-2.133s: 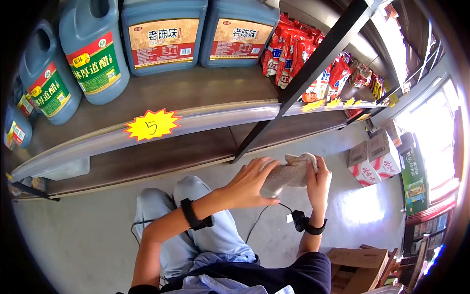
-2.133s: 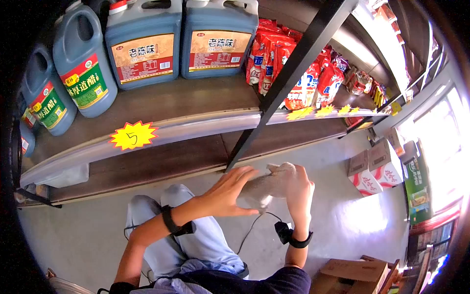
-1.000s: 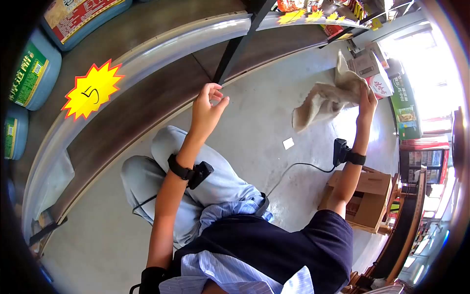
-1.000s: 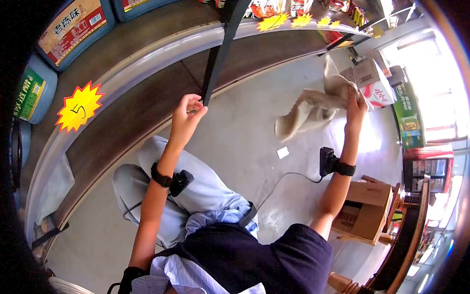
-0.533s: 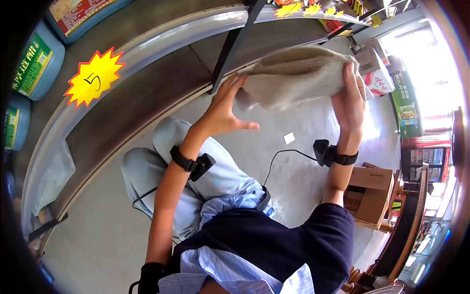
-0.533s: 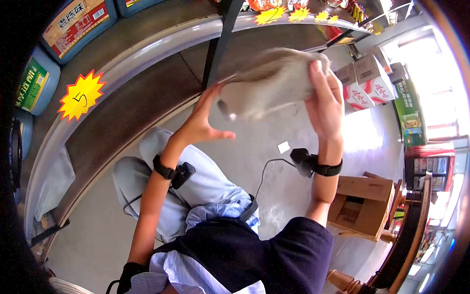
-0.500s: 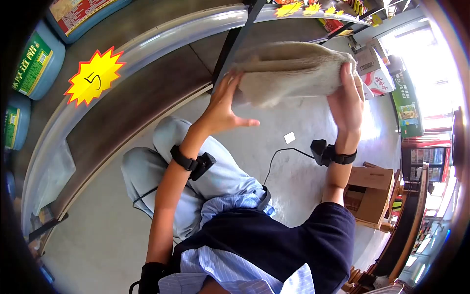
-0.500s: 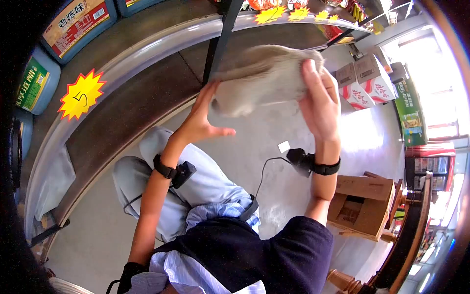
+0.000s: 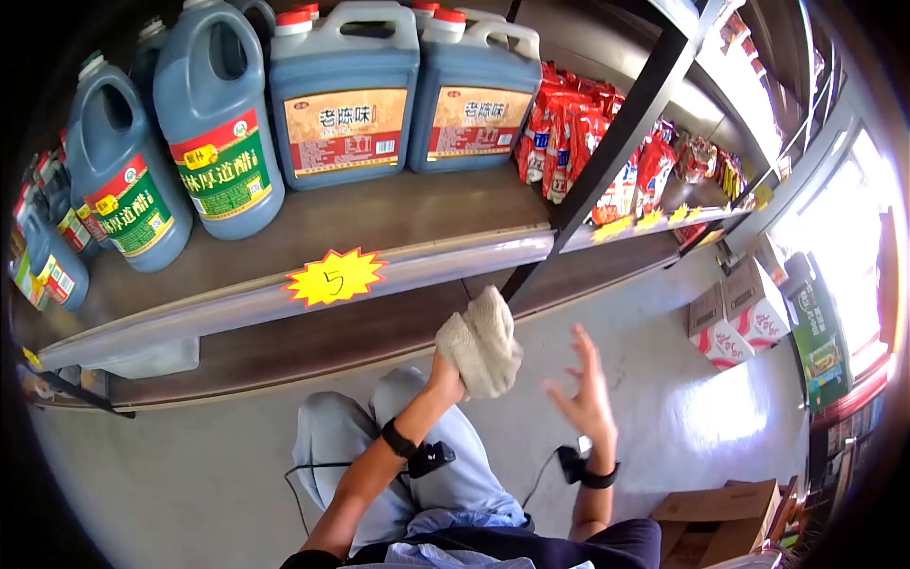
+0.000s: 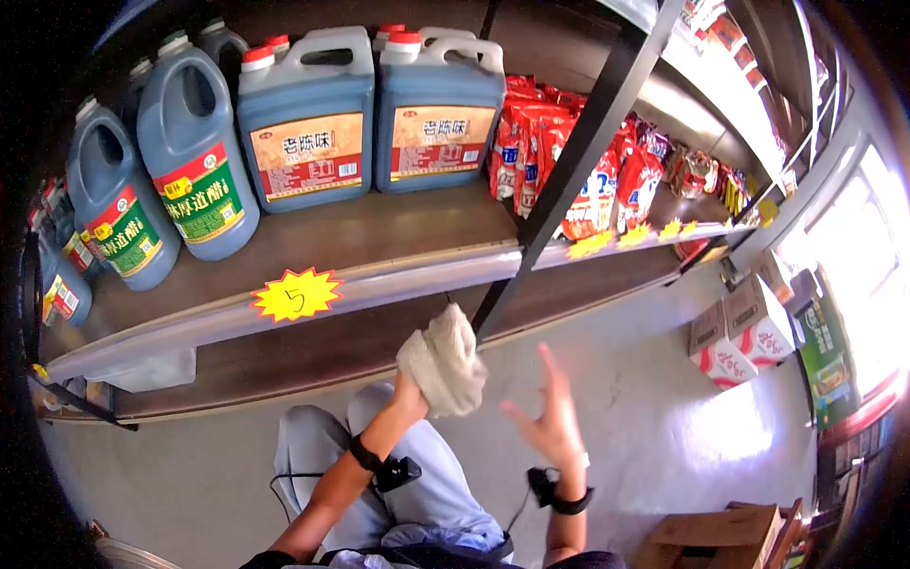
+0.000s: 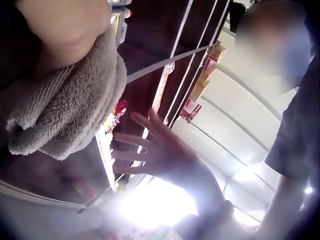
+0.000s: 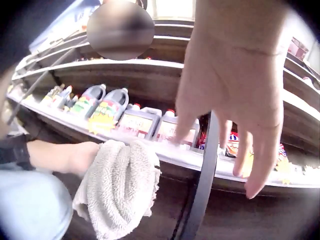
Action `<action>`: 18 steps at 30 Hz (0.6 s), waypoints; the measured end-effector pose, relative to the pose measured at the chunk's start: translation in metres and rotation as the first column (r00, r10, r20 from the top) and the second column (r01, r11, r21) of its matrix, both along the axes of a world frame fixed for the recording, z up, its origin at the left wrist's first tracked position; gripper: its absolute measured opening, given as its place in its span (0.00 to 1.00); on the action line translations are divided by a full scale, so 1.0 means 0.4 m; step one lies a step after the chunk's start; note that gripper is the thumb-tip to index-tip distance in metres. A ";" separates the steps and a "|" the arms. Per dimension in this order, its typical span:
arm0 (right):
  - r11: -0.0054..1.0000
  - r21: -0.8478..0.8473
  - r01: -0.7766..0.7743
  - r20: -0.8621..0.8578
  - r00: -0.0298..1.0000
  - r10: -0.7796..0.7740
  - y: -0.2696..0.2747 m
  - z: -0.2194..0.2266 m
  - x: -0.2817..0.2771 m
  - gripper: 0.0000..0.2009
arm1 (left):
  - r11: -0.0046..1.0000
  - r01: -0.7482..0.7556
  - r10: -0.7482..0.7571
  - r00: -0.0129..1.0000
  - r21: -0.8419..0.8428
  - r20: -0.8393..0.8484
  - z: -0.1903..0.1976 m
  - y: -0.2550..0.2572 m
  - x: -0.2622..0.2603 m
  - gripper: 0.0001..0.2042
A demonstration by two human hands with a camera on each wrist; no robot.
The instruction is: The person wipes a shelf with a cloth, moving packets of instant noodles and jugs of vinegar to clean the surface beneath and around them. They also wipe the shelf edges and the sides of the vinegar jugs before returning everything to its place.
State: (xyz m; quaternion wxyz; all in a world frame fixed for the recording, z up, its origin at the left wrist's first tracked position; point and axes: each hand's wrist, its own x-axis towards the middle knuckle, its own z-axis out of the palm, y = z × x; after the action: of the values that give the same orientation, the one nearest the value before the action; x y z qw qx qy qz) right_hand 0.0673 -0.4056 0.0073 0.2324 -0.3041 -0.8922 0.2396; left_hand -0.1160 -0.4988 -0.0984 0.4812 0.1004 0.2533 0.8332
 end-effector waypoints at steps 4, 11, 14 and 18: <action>0.886 -0.147 -0.439 -0.196 0.891 0.409 -0.110 -0.078 -0.114 0.46 | 0.999 0.045 -0.049 0.987 0.030 0.153 0.026 -0.030 0.031 0.21; 0.740 0.331 -0.586 -0.148 0.742 0.654 -0.016 0.236 -0.257 0.19 | 0.939 -0.037 0.066 0.995 0.342 -0.075 0.081 -0.140 -0.081 0.21; 0.814 0.465 -0.348 -0.278 0.816 0.507 0.055 0.411 -0.414 0.12 | 0.946 -0.144 0.134 0.990 0.290 0.055 0.120 -0.155 -0.080 0.23; 0.739 0.667 -0.099 -0.346 0.837 0.424 0.241 0.528 -0.696 0.20 | 0.909 -0.406 0.311 0.497 0.100 -0.810 0.060 -0.108 -0.077 0.17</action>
State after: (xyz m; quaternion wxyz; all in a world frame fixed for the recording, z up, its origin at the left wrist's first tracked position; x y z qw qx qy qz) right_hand -0.2112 -0.3092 0.2185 0.4943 -0.0080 -0.8688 0.0289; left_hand -0.1466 -0.5422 -0.0744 0.1324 0.3895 0.5026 0.7604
